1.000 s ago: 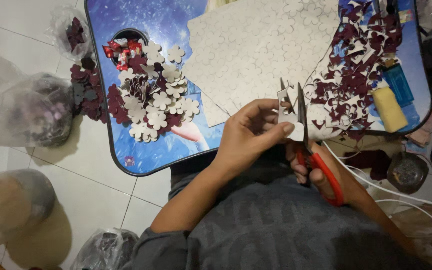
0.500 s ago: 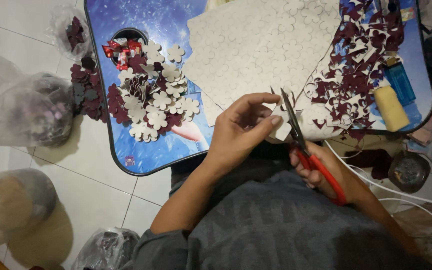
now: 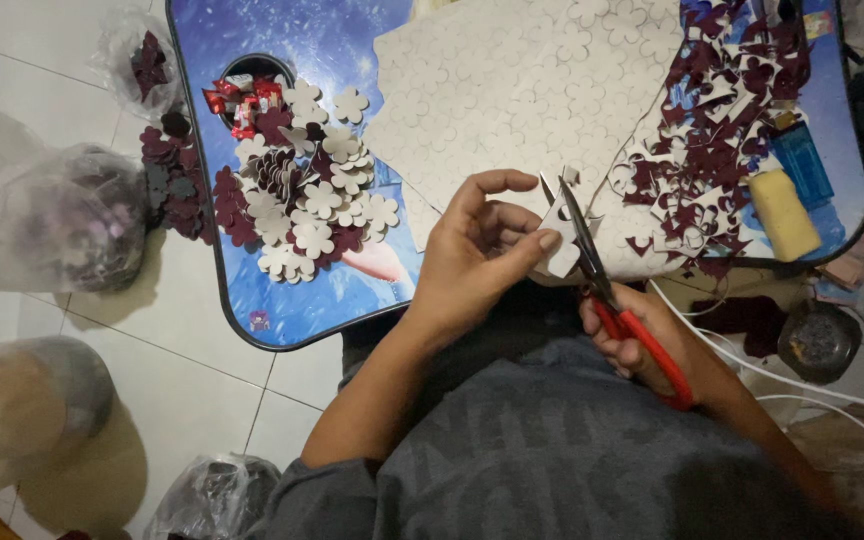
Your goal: The person sits on the floor with a white felt sheet patterned with flower outlines on their lap and cuts out flower shapes with red-handled scissors. They rotate and reposition the sheet between cuts, trim out individual flowers, and add the cut pieces to piles of finished white and maroon flowers on the small table.
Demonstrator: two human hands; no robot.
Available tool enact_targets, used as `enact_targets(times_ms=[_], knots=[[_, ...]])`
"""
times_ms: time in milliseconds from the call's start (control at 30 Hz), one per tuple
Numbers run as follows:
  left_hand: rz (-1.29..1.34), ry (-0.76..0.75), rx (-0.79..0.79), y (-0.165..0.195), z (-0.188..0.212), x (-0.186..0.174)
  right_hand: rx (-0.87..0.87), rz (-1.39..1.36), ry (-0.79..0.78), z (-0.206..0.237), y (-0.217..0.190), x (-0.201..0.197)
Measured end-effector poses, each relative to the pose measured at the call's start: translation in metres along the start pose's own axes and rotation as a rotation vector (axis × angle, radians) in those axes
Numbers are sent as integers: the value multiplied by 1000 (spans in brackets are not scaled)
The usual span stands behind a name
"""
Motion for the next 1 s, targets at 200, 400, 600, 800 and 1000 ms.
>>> enact_targets(times_ms=[200, 400, 600, 800, 1000], knots=[[20, 10, -54, 4, -2, -5, -2, 69, -2, 1, 5, -5], [10, -5, -14, 7, -5, -12, 23, 84, -28, 2, 11, -8], [-14, 95, 47, -4, -6, -20, -20, 82, -45, 0, 10, -7], [226, 195, 159, -28, -1, 8, -4, -14, 88, -4, 14, -5], [205, 175, 49, -31, -1, 16, -77, 23, 40, -9, 4, -2]])
Point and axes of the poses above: each hand's wrist, its own z-axis away from the middle knuckle, its own x-axis out of the palm, y = z × x, the point moved 5 cm from there along -z, towards the middle knuckle, and after that the axes turned 5 degrees about x, right-handed, at the moved point
